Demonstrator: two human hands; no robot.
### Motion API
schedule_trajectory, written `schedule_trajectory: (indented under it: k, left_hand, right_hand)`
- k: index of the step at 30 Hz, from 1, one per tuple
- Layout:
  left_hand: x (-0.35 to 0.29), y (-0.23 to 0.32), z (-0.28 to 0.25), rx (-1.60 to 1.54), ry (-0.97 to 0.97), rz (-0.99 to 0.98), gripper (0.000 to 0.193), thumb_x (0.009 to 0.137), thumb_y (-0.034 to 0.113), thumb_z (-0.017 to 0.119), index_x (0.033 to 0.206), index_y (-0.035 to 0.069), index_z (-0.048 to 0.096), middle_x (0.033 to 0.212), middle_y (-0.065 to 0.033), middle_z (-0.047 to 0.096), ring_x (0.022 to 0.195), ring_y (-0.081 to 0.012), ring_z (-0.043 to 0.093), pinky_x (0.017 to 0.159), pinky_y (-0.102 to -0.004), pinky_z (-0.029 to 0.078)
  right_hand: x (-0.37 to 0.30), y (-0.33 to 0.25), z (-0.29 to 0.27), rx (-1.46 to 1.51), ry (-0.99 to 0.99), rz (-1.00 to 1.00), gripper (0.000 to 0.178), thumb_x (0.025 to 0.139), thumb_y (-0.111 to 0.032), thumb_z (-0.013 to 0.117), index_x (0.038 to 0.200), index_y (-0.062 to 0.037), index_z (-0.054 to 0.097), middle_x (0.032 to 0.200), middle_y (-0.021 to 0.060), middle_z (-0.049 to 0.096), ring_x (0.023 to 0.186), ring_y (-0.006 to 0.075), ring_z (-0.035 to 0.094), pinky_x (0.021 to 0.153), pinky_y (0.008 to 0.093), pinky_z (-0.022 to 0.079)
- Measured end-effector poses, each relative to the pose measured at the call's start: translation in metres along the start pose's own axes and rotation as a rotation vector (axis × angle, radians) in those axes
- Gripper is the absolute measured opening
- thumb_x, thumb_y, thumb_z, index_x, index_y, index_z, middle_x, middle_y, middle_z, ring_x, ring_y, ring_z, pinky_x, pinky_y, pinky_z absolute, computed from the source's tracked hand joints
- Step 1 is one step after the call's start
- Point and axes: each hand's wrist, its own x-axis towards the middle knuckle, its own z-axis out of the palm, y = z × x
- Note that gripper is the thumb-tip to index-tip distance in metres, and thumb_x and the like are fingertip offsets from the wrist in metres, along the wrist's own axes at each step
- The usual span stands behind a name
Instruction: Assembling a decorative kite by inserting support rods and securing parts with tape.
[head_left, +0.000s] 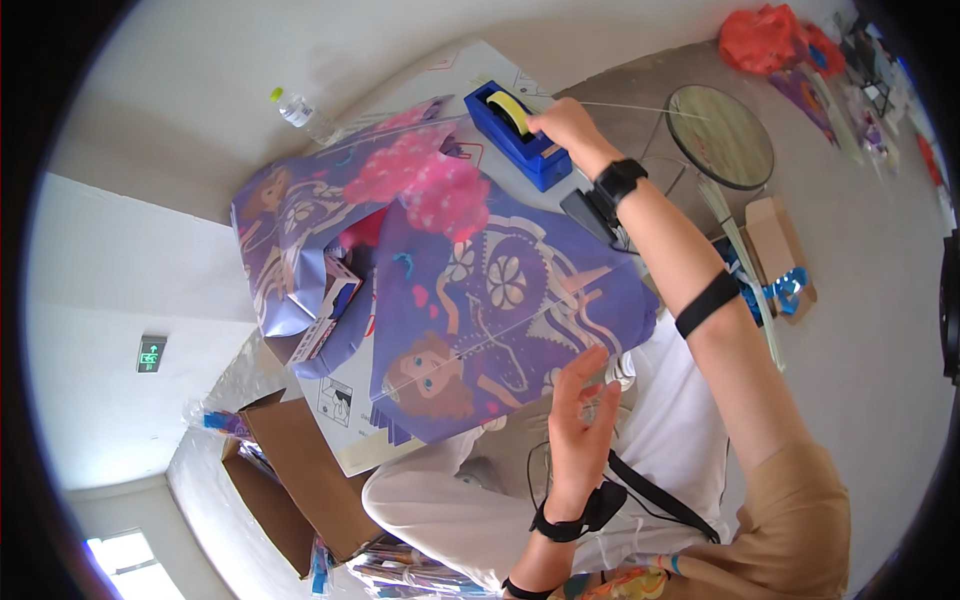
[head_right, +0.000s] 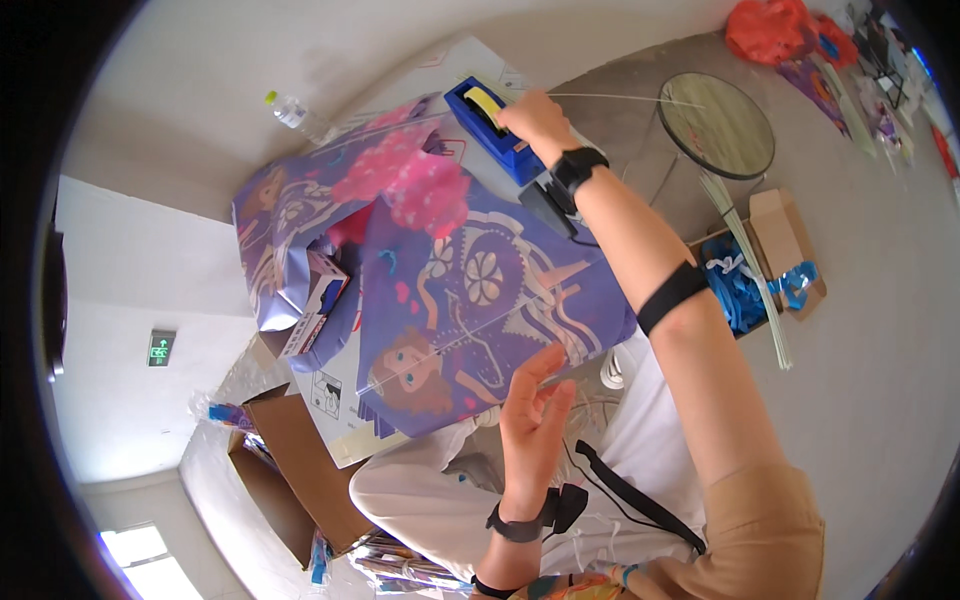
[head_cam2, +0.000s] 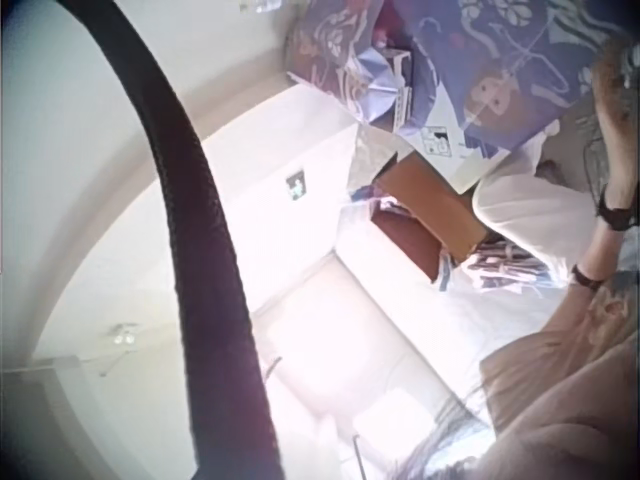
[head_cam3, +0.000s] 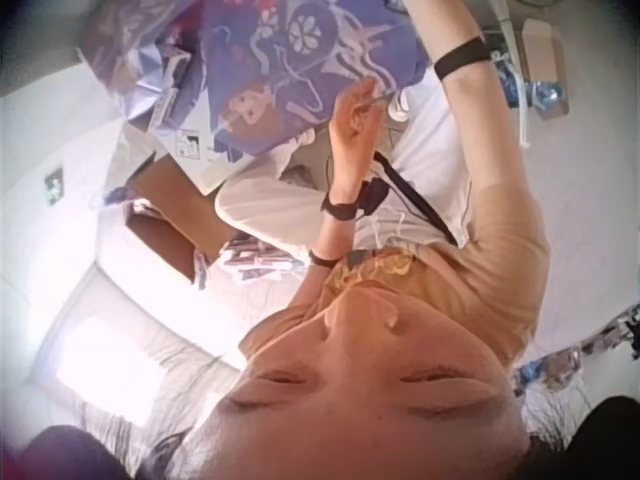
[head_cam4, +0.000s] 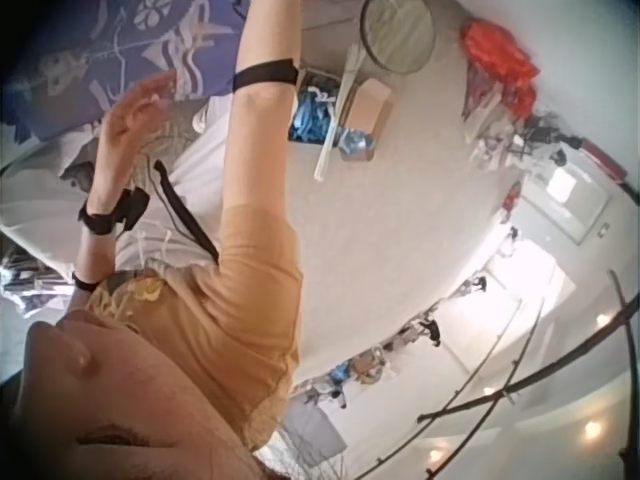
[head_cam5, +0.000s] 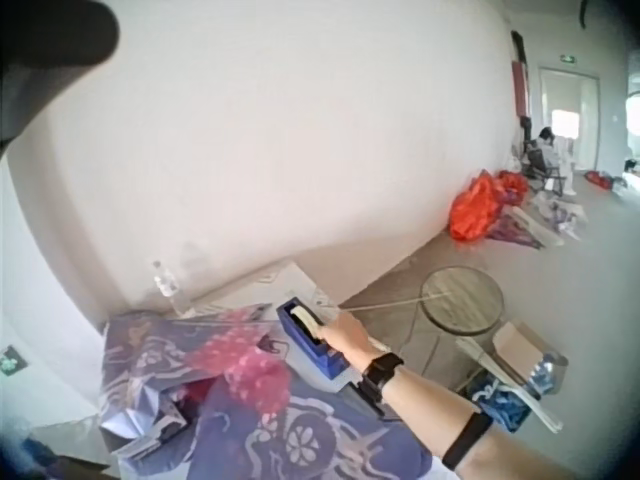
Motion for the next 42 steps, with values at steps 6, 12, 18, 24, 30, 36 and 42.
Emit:
schedule_trajectory:
  k: [6, 12, 18, 24, 30, 36, 42]
  left_hand:
    - [-0.014, 0.008, -0.003, -0.008, 0.01, -0.023, 0.039, 0.093, 0.0, 0.06, 0.131, -0.002, 0.054, 0.131, -0.0104, 0.055, 0.123, -0.019, 0.052, 0.099, -0.031, 0.043]
    - [-0.005, 0.027, 0.034, -0.254, -0.134, -0.064, 0.037, 0.095, 0.005, 0.057, 0.131, -0.001, 0.053, 0.129, -0.0079, 0.057, 0.121, -0.0172, 0.053, 0.1, -0.0319, 0.042]
    - [0.104, -0.008, 0.046, -0.658, 0.125, -0.135, 0.033, 0.095, 0.013, 0.057, 0.124, -0.003, 0.053, 0.118, -0.0107, 0.06, 0.108, -0.0209, 0.058, 0.095, -0.0335, 0.046]
    - [0.228, -0.051, 0.03, -0.918, 0.218, -0.309, 0.025, 0.093, 0.014, 0.062, 0.108, -0.004, 0.055, 0.109, -0.0144, 0.06, 0.101, -0.0257, 0.06, 0.089, -0.0371, 0.053]
    - [0.311, -0.052, 0.02, -0.82, 0.199, -0.265, 0.034, 0.092, 0.03, 0.067, 0.106, 0.0, 0.056, 0.11, -0.0138, 0.061, 0.101, -0.0258, 0.062, 0.081, -0.038, 0.056]
    - [0.327, -0.044, 0.028, -0.779, 0.289, -0.331, 0.053, 0.089, 0.042, 0.068, 0.111, -0.005, 0.055, 0.11, -0.014, 0.062, 0.104, -0.0272, 0.062, 0.085, -0.0372, 0.055]
    - [0.325, -0.038, 0.029, -0.769, 0.269, -0.328, 0.044, 0.087, 0.032, 0.073, 0.107, -0.004, 0.058, 0.106, -0.0122, 0.063, 0.1, -0.0245, 0.063, 0.086, -0.0344, 0.055]
  right_hand:
    - [-0.148, 0.028, -0.061, 0.309, -0.183, 0.023, 0.028, 0.084, -0.03, 0.071, 0.082, -0.0023, 0.07, 0.08, 0.0024, 0.067, 0.08, 0.0093, 0.058, 0.074, 0.0266, 0.042]
    - [-0.325, 0.06, -0.163, 0.324, -0.086, 0.082, 0.022, 0.091, -0.02, 0.063, 0.087, 0.001, 0.067, 0.085, 0.0027, 0.067, 0.084, 0.0102, 0.06, 0.078, 0.0255, 0.044]
    - [-0.397, 0.085, -0.194, 0.435, -0.064, 0.304, 0.013, 0.091, -0.013, 0.06, 0.086, -0.0027, 0.066, 0.087, 0.0001, 0.065, 0.087, 0.0095, 0.058, 0.083, 0.024, 0.042]
    - [-0.393, 0.097, -0.188, 0.462, -0.072, 0.287, 0.012, 0.091, -0.014, 0.065, 0.086, -0.0038, 0.067, 0.087, -0.0009, 0.066, 0.085, 0.0072, 0.057, 0.077, 0.0231, 0.041]
    - [-0.389, 0.104, -0.194, 0.442, -0.068, 0.316, 0.012, 0.093, -0.014, 0.063, 0.087, -0.004, 0.064, 0.086, -0.0007, 0.062, 0.087, 0.0087, 0.056, 0.082, 0.0243, 0.041]
    - [-0.39, 0.114, -0.193, 0.411, -0.055, 0.303, 0.013, 0.092, -0.013, 0.061, 0.082, -0.0043, 0.06, 0.088, 0.0002, 0.061, 0.086, 0.0097, 0.055, 0.081, 0.0257, 0.04]
    - [-0.405, 0.12, -0.197, 0.503, -0.037, 0.408, 0.011, 0.089, -0.009, 0.061, 0.081, -0.0019, 0.06, 0.087, 0.0023, 0.061, 0.083, 0.012, 0.056, 0.081, 0.0274, 0.04]
